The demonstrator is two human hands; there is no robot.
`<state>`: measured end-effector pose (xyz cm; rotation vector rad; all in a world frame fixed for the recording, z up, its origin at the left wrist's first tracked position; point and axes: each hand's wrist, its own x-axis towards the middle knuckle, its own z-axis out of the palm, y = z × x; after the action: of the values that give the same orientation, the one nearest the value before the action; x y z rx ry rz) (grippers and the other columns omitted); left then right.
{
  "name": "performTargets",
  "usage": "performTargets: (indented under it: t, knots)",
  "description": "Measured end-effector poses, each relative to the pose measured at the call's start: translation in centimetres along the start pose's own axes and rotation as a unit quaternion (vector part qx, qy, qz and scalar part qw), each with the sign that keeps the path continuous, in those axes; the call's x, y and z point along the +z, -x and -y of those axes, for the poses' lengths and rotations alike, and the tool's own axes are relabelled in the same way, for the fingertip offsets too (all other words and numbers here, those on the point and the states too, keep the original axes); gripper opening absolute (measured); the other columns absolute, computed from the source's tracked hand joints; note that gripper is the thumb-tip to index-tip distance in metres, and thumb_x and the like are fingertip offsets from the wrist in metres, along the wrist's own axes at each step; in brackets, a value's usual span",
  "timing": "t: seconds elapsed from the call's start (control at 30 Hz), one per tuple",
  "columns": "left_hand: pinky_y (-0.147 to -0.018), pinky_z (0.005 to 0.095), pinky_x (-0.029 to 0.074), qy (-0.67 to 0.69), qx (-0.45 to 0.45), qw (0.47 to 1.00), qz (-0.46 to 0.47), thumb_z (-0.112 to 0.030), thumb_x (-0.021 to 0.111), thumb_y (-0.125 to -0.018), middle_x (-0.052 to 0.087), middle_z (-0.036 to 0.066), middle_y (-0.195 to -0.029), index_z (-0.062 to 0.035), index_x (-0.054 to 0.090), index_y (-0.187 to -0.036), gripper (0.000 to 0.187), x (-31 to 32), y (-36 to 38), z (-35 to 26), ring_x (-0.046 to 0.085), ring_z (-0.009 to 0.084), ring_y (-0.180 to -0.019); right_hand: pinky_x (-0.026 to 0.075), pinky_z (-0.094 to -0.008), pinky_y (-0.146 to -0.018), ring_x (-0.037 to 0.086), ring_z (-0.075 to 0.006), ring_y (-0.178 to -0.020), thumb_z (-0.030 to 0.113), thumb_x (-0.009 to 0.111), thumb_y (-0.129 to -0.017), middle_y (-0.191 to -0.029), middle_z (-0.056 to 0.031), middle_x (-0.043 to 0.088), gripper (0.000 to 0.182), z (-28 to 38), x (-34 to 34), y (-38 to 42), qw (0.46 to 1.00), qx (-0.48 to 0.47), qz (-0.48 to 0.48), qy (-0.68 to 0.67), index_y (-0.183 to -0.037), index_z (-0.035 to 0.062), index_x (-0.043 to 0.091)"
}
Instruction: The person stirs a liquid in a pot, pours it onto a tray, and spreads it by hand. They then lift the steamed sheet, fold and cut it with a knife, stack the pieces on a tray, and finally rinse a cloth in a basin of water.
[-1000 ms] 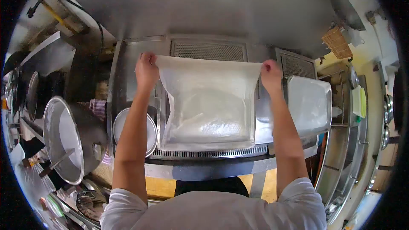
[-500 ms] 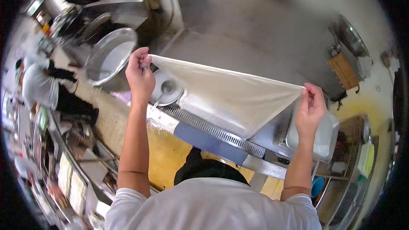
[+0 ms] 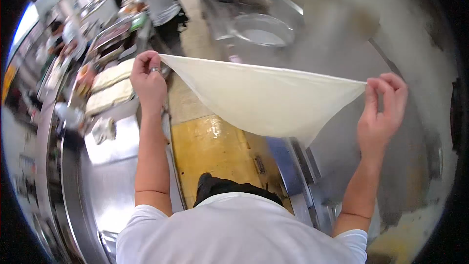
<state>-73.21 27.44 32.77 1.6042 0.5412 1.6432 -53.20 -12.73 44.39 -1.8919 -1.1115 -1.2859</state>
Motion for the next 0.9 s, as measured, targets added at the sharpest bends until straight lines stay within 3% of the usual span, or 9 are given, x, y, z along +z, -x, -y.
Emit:
performTargets:
  t: [0.03, 0.23, 0.47, 0.53, 0.57, 0.67, 0.7, 0.83, 0.9]
  knots:
    - [-0.055, 0.0198, 0.038, 0.015, -0.007, 0.999, -0.029, -0.005, 0.065, -0.100, 0.058, -0.003, -0.080, -0.0027, 0.065, -0.103, 0.004, -3.3, -0.8, -1.3, 0.047, 0.0039, -0.064, 0.049, -0.0370, -0.087, 0.061, -0.0268, -0.100, 0.000, 0.070, -0.089, -0.105, -0.0110, 0.062, 0.006, 1.5, 1.3, -1.5, 0.999, -0.013, -0.007, -0.033, -0.093, 0.0021, 0.066]
    - [-0.057, 0.0210, 0.039, 0.014, 0.036, 0.986, -0.164, -0.001, 0.062, -0.100, 0.062, 0.002, -0.094, -0.0035, 0.056, -0.112, 0.012, -25.2, -2.7, -8.6, 0.049, 0.0056, -0.068, 0.048, -0.0347, -0.091, 0.061, -0.0261, -0.103, 0.002, 0.069, -0.090, -0.108, -0.0109, 0.063, 0.006, 14.8, 9.4, -9.3, 0.964, -0.071, 0.000, -0.256, -0.096, 0.0009, 0.069]
    - [-0.057, 0.0204, 0.036, -0.076, 0.093, 0.951, -0.285, 0.002, 0.064, -0.098, 0.063, 0.004, -0.097, -0.0055, 0.055, -0.110, 0.017, -47.4, 2.3, -18.9, 0.048, 0.0057, -0.068, 0.047, -0.0311, -0.095, 0.063, -0.0209, -0.103, 0.004, 0.068, -0.090, -0.108, -0.0073, 0.066, 0.010, 37.1, 17.9, -13.6, 0.857, -0.166, 0.072, -0.482, -0.097, -0.0007, 0.072]
    - [-0.059, 0.0208, 0.037, -0.126, 0.119, 0.933, -0.315, 0.003, 0.063, -0.098, 0.064, 0.005, -0.099, -0.0066, 0.055, -0.108, 0.017, -52.7, 3.9, -21.4, 0.047, 0.0068, -0.069, 0.047, -0.0313, -0.096, 0.063, -0.0215, -0.104, 0.006, 0.068, -0.089, -0.107, -0.0071, 0.067, 0.010, 44.8, 19.5, -13.8, 0.827, -0.199, 0.089, -0.518, -0.096, 0.0000, 0.072]
    - [-0.063, 0.0205, 0.040, -0.138, 0.116, 0.936, -0.303, 0.004, 0.064, -0.097, 0.065, 0.006, -0.102, -0.0077, 0.053, -0.109, 0.020, -56.2, 4.9, -22.4, 0.054, 0.0076, -0.077, 0.046, -0.0319, -0.097, 0.064, -0.0224, -0.106, 0.009, 0.068, -0.089, -0.107, -0.0082, 0.068, 0.011, 48.8, 20.1, -13.6, 0.819, -0.192, 0.091, -0.533, -0.095, 0.0015, 0.074]
    - [-0.068, 0.0200, 0.044, -0.203, 0.094, 0.896, -0.384, 0.002, 0.066, -0.097, 0.066, 0.006, -0.105, -0.0083, 0.052, -0.113, 0.023, -62.8, 7.7, -24.5, 0.060, 0.0093, -0.088, 0.046, -0.0337, -0.098, 0.065, -0.0246, -0.108, 0.010, 0.068, -0.087, -0.111, -0.0095, 0.069, 0.013, 60.1, 21.7, -12.1, 0.804, -0.238, 0.103, -0.535, -0.095, 0.0033, 0.076]
    - [-0.060, 0.0204, 0.038, -0.245, 0.077, 0.866, -0.430, 0.002, 0.064, -0.097, 0.064, 0.005, -0.100, -0.0064, 0.050, -0.112, 0.022, -64.3, 7.9, -24.8, 0.052, 0.0050, -0.078, 0.047, -0.0349, -0.098, 0.065, -0.0263, -0.109, 0.012, 0.068, -0.086, -0.113, -0.0106, 0.070, 0.015, 64.2, 22.6, -11.4, 0.792, -0.251, 0.125, -0.542, -0.096, 0.0044, 0.076]
    - [-0.071, 0.0204, 0.044, -0.323, 0.028, 0.829, -0.456, 0.000, 0.065, -0.097, 0.062, 0.002, -0.096, -0.0038, 0.050, -0.112, 0.021, -72.7, 10.9, -25.0, 0.055, 0.0063, -0.082, 0.048, -0.0419, -0.097, 0.064, -0.0319, -0.111, 0.025, 0.068, -0.084, -0.114, -0.0117, 0.070, 0.022, 79.0, 25.0, -8.3, 0.723, -0.269, 0.282, -0.570, -0.098, 0.0129, 0.080]
    - [-0.076, 0.0221, 0.046, -0.339, 0.004, 0.811, -0.477, 0.002, 0.067, -0.094, 0.063, 0.003, -0.094, -0.0039, 0.051, -0.109, 0.023, -76.6, 12.5, -24.1, 0.057, 0.0082, -0.084, 0.048, -0.0470, -0.097, 0.064, -0.0328, -0.111, 0.030, 0.067, -0.083, -0.111, -0.0106, 0.072, 0.023, 86.2, 28.0, -5.6, 0.720, -0.294, 0.282, -0.562, -0.097, 0.0171, 0.081]
